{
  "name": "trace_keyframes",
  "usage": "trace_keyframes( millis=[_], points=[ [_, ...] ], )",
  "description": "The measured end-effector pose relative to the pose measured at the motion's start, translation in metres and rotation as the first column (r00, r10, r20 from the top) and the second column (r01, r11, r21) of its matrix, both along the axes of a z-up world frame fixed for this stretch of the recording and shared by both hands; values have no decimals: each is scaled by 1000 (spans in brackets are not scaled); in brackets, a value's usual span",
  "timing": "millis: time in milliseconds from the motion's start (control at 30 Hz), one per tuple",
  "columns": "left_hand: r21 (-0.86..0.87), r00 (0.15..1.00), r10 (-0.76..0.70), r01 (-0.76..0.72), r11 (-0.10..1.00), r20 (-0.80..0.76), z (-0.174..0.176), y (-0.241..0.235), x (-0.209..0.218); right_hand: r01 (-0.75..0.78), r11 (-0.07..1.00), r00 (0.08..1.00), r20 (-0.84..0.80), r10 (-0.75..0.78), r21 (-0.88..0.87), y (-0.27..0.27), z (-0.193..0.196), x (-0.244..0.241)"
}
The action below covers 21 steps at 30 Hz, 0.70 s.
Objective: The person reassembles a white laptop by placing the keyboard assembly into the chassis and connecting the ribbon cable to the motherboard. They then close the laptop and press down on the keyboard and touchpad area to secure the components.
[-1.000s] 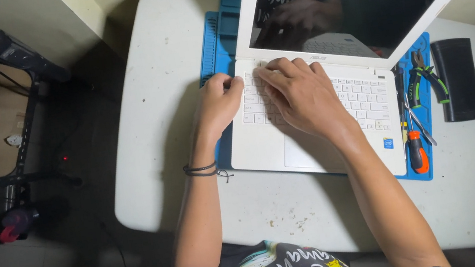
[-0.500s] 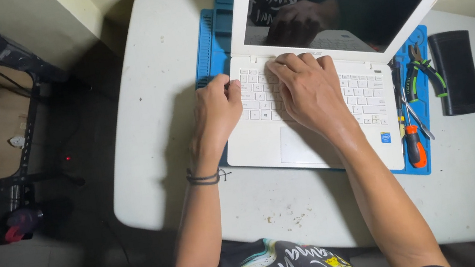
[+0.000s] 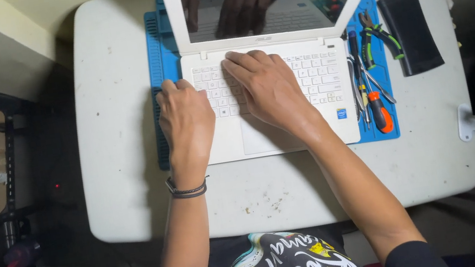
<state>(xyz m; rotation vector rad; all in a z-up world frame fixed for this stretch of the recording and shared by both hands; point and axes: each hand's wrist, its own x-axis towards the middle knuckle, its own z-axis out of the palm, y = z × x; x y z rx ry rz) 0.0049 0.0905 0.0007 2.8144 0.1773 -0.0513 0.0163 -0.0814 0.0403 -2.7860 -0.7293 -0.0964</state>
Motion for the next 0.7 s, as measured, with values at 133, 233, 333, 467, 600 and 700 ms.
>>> trace_keyframes(
  millis=[133,233,333,467,600,700],
  points=[
    [20,1000,-24,24,1000,17,32,-21,-7,-11,993,1000,-1,11,119,-20,-6,-2],
    [-56,947,-203,223,973,250,31,-35,-2,39,997,997,59,-43,72,-38,-19,-2],
    [-21,859,-389,419,908,333,3,-52,11,109,994,985,129,-112,31,-52,-31,-1],
    [4,799,-450,489,872,399,-20,-68,22,154,986,975,152,-163,70,-55,-33,-2],
    [13,766,-427,481,877,480,-32,-66,24,176,979,973,132,-190,107,-51,-37,-4],
    [76,752,-416,443,893,512,-45,-77,29,162,982,972,158,-177,100,-55,-48,1]
  ],
)
